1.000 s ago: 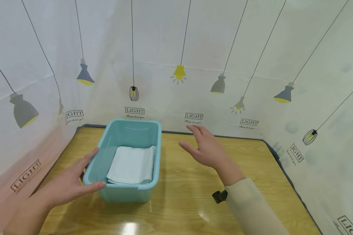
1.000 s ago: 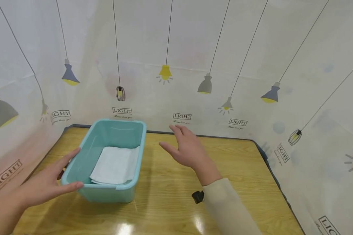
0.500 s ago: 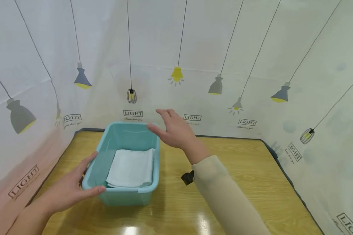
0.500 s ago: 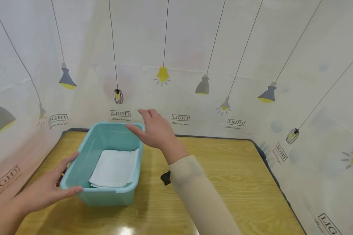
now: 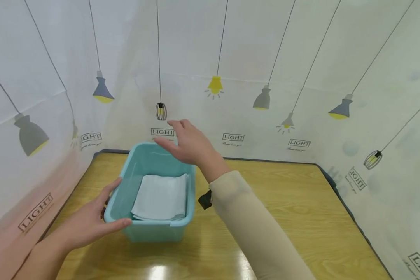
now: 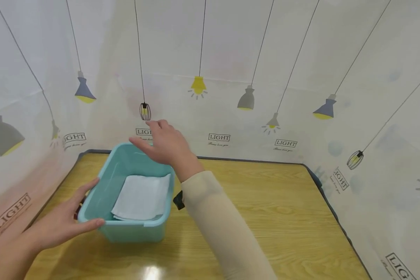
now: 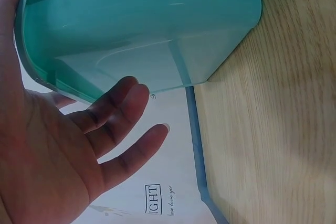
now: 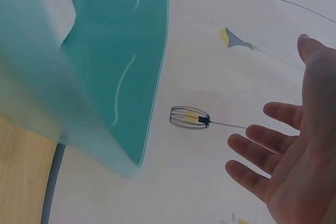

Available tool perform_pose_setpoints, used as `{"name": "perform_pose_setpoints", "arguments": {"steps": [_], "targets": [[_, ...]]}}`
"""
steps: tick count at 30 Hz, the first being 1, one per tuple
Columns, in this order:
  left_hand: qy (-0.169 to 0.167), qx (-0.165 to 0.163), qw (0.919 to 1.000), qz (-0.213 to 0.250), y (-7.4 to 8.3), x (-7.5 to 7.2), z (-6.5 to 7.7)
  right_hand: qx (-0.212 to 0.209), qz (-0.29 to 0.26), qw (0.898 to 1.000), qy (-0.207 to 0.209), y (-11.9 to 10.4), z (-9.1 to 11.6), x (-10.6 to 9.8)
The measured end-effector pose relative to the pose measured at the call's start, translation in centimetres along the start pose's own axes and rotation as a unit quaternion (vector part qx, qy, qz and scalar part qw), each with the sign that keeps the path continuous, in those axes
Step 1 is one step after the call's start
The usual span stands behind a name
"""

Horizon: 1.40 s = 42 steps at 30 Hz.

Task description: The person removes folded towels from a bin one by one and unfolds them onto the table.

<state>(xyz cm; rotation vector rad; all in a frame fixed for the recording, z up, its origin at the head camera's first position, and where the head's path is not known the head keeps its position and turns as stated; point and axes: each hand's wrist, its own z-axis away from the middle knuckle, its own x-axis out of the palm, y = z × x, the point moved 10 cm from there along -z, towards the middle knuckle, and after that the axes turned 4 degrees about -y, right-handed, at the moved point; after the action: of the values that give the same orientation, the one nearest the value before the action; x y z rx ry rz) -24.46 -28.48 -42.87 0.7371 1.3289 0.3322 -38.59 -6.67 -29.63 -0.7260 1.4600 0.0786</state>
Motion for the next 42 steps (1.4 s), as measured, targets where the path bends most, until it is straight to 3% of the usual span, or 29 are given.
{"name": "perform_pose_setpoints", "arguments": {"steps": [8,14,29,34,42], "targets": [[-0.005,-0.001,1.0000,0.002,0.0,-0.2,-0.4,0.006,0.006,1.000,-0.007,-2.3,-2.6,0.6],[-0.006,-0.007,0.9999,0.012,-0.6,-0.2,0.0,0.012,0.019,1.000,-0.007,-3.5,-4.7,2.5],[0.001,-0.009,0.9994,0.035,-0.4,0.2,-0.3,0.033,0.055,0.998,-0.009,-3.1,-6.9,5.6],[0.002,-0.006,0.9991,0.041,-0.3,0.6,-0.3,0.035,0.071,0.997,0.021,-2.7,-7.2,6.8],[0.010,-0.003,0.9997,0.021,-0.3,0.5,-0.1,0.020,0.109,0.988,0.109,-2.5,-7.0,8.2]]}}
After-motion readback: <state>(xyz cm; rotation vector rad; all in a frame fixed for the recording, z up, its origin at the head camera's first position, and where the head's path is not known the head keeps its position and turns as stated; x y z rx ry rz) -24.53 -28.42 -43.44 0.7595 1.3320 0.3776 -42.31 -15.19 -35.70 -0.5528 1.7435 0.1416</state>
